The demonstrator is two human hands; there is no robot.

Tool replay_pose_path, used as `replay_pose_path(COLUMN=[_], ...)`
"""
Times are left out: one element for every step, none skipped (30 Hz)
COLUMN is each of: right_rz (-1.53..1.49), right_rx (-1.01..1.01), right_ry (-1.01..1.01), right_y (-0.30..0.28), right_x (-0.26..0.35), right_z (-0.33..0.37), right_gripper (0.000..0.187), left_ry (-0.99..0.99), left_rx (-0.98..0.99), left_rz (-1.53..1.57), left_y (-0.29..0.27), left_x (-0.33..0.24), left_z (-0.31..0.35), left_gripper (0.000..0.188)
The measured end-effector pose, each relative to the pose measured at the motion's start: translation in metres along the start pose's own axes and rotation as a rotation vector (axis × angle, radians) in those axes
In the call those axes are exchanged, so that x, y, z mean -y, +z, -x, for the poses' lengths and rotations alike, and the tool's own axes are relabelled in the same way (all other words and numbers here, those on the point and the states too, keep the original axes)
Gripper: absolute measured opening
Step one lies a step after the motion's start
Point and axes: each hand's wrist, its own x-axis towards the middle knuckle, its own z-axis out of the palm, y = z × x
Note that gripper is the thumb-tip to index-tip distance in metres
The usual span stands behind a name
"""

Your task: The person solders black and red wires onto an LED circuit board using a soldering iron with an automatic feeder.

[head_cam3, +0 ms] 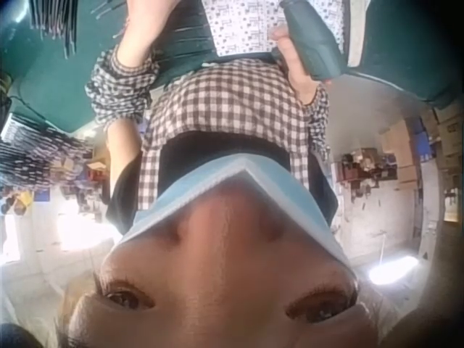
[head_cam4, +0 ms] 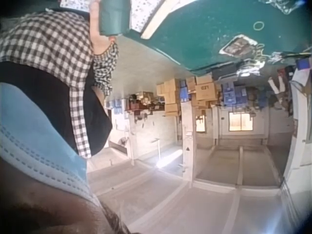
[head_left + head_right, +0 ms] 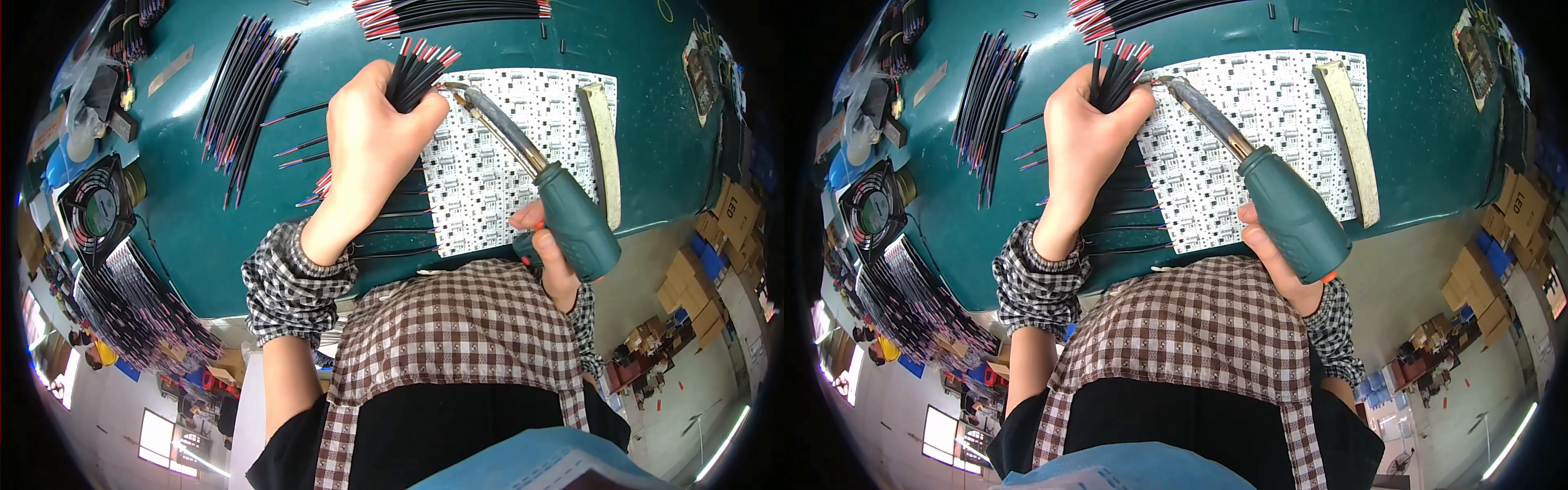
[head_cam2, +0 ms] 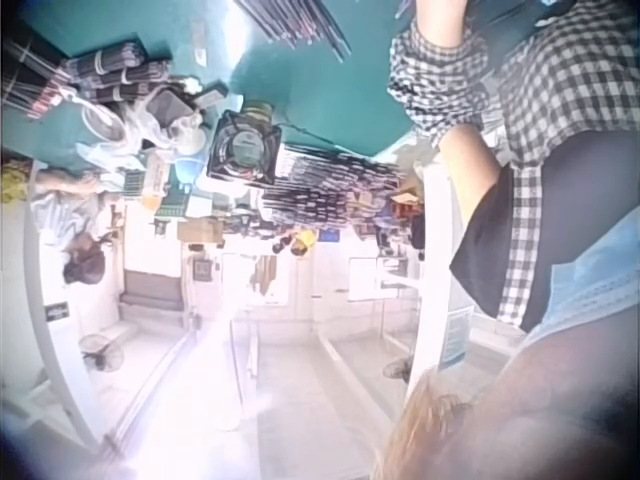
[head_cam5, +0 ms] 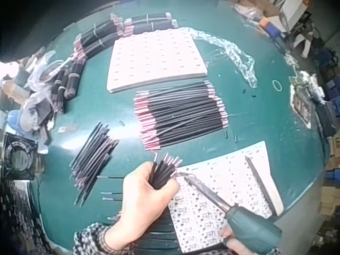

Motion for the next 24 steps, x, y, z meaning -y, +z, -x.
replay_pose_path(right_rz=[0.002, 0.030, 0.058, 0.058, 0.096, 0.135, 0.134, 0.061, -0.012, -0.011, -0.012, -0.015, -0.014, -0.014, -0.013, -0.013, -0.013, -0.014, -0.013, -0.034, -0.056, -0.054, -0.068, -0.082], right_rx=[-0.002, -0.014, -0.026, -0.023, 0.024, 0.070, 0.074, -0.027, -0.128, -0.129, -0.130, -0.131, -0.131, -0.115, -0.099, -0.097, -0.095, -0.091, -0.090, -0.099, -0.107, -0.109, -0.126, -0.144], right_ry=[0.001, 0.014, 0.027, 0.027, -0.018, -0.063, -0.065, -0.044, -0.023, -0.023, -0.014, -0.004, -0.005, -0.002, 0.000, -0.003, -0.023, -0.043, -0.048, -0.078, -0.108, -0.113, -0.139, -0.164], right_y=[-0.001, -0.002, -0.003, -0.004, -0.005, -0.005, 0.000, 0.010, 0.015, 0.015, 0.015, 0.014, 0.013, 0.012, 0.011, 0.010, 0.009, 0.008, 0.007, 0.006, 0.005, 0.004, 0.003, 0.002], right_x=[-0.001, -0.003, -0.004, -0.003, -0.001, 0.002, 0.006, 0.013, 0.016, 0.016, 0.015, 0.015, 0.015, 0.015, 0.015, 0.015, 0.015, 0.014, 0.013, 0.012, 0.010, 0.008, 0.006, 0.005], right_z=[0.002, 0.004, 0.005, 0.004, 0.002, 0.000, -0.003, -0.004, -0.005, -0.004, -0.004, -0.003, -0.003, -0.003, -0.003, -0.003, -0.004, -0.004, -0.004, -0.004, -0.004, -0.003, -0.002, -0.003], right_gripper=[0.024, 0.025, 0.026, 0.026, 0.028, 0.030, 0.030, 0.033, 0.041, 0.041, 0.043, 0.044, 0.044, 0.045, 0.045, 0.045, 0.045, 0.045, 0.045, 0.045, 0.045, 0.045, 0.045, 0.045], left_ry=[-0.004, -0.004, -0.003, -0.003, -0.004, 0.000, 0.004, 0.006, 0.004, 0.002, 0.003, -0.011, -0.024, -0.022, -0.011, 0.000, 0.002, 0.030, 0.060, 0.078, 0.013, 0.150, 0.285, 0.240], left_rx=[0.002, 0.004, 0.000, -0.008, -0.010, -0.015, -0.020, -0.021, -0.010, 0.002, 0.002, 0.008, 0.013, 0.013, 0.041, 0.067, 0.062, 0.100, 0.139, 0.181, 0.115, 0.034, -0.049, -0.102], left_rz=[-0.007, -0.005, 0.002, 0.005, 0.004, 0.001, -0.002, -0.001, -0.007, -0.013, -0.011, -0.001, 0.008, 0.009, -0.019, -0.047, -0.047, 0.033, 0.113, 0.130, 0.202, 0.134, 0.066, 0.148], left_y=[0.000, 0.000, 0.000, 0.000, 0.000, -0.001, -0.001, 0.000, 0.000, 0.000, 0.000, 0.000, -0.001, -0.001, -0.003, -0.005, -0.007, -0.011, -0.015, -0.023, -0.027, -0.035, -0.045, -0.052], left_x=[-0.002, -0.002, -0.003, -0.003, -0.003, -0.002, -0.001, -0.001, -0.001, -0.001, -0.001, -0.002, -0.002, -0.002, -0.002, -0.002, -0.001, 0.001, 0.002, -0.001, -0.003, -0.002, -0.002, -0.010], left_z=[0.000, 0.000, -0.001, 0.000, 0.000, 0.001, 0.001, 0.000, 0.000, 0.000, 0.000, -0.001, 0.000, 0.000, 0.000, 0.000, 0.001, 0.005, 0.008, 0.013, 0.016, 0.016, 0.016, 0.019], left_gripper=[0.026, 0.026, 0.026, 0.026, 0.026, 0.026, 0.026, 0.026, 0.026, 0.026, 0.026, 0.026, 0.026, 0.026, 0.025, 0.025, 0.025, 0.023, 0.022, 0.019, 0.015, 0.015, 0.016, 0.016])
